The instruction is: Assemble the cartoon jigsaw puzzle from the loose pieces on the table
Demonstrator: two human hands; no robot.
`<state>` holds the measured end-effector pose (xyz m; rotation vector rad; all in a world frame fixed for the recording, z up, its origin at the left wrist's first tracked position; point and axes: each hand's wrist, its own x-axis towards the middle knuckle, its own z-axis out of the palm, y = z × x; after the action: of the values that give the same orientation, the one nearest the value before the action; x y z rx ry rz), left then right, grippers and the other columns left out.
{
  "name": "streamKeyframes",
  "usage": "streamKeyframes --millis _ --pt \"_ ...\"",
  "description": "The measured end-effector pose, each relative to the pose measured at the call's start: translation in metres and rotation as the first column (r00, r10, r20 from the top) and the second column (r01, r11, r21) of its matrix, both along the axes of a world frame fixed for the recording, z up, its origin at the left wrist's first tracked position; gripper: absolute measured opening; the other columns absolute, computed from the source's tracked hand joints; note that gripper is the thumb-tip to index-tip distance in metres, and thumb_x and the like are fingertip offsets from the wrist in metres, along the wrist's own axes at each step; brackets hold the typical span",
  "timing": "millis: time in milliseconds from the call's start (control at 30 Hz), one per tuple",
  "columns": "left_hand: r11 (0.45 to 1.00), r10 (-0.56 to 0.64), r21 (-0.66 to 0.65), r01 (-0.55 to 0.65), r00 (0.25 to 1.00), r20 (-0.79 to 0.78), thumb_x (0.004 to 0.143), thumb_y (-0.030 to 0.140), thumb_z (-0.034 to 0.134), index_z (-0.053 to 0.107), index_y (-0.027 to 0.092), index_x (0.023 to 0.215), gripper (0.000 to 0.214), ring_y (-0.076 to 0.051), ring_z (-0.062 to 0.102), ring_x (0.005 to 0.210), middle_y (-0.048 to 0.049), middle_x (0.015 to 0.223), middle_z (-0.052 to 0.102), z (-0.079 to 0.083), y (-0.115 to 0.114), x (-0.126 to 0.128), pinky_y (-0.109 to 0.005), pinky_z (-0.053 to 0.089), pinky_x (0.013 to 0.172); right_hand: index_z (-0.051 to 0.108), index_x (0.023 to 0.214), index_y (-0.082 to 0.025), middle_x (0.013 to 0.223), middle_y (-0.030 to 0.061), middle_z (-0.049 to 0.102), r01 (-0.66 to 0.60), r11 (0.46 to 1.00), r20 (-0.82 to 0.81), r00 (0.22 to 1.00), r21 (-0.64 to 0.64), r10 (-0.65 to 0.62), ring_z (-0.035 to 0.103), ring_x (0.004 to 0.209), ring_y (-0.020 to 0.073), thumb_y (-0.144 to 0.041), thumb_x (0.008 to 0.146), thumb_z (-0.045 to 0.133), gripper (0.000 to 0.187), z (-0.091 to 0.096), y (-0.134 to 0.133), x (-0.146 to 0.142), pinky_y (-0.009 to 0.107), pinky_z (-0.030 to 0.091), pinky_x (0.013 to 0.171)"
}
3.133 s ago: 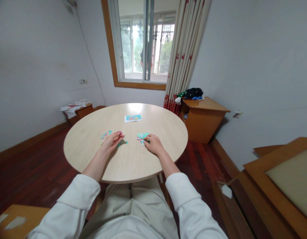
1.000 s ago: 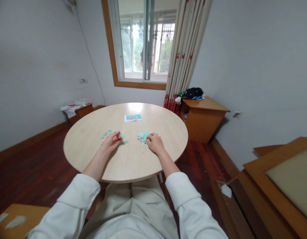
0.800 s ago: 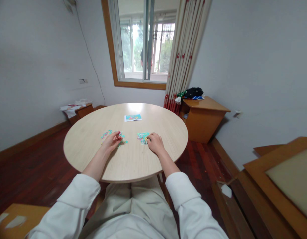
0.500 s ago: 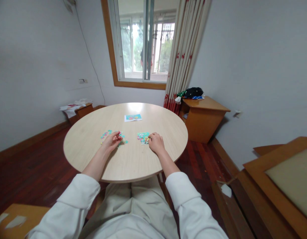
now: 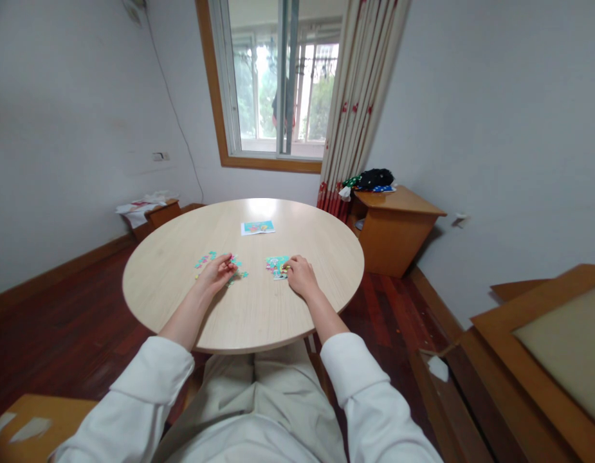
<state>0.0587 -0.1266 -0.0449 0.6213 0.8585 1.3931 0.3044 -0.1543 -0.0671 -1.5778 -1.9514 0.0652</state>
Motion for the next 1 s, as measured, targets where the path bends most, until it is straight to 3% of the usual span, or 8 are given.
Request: streamKeyframes --millis 767,1000 --pt "1.0 0.009 0.002 -0.009 1.0 0.013 0.063 0.012 0.073 0.052 0.016 0.062 0.022 -0.005 0.045 0.052 0.0023 0.06 0.05 0.0015 -0.0003 0.0003 -0.018 0.047 0.053 0.071 0.091 -0.022 0.104 0.0074 0.065 0.142 0.99 0.043 0.989 -0.025 -0.141 0.056 0.101 0.0195 -0.009 0.083 0.045 0.029 0.0073 -0.0064 -0.0027 0.031 0.039 0.086" --pt "0.999 0.044 -0.016 -0.044 0.999 0.032 0.062 0.012 0.073 0.057 0.015 0.062 0.017 -0.007 0.051 0.056 0.0008 0.057 0.053 0.0015 0.0 -0.0023 -0.022 0.052 0.059 0.07 0.091 -0.021 0.104 0.0078 0.066 0.214 0.976 0.084 0.974 -0.03 -0.211 0.058 0.098 0.02 -0.011 0.084 0.044 0.029 0.0074 -0.007 -0.003 0.032 0.039 0.083"
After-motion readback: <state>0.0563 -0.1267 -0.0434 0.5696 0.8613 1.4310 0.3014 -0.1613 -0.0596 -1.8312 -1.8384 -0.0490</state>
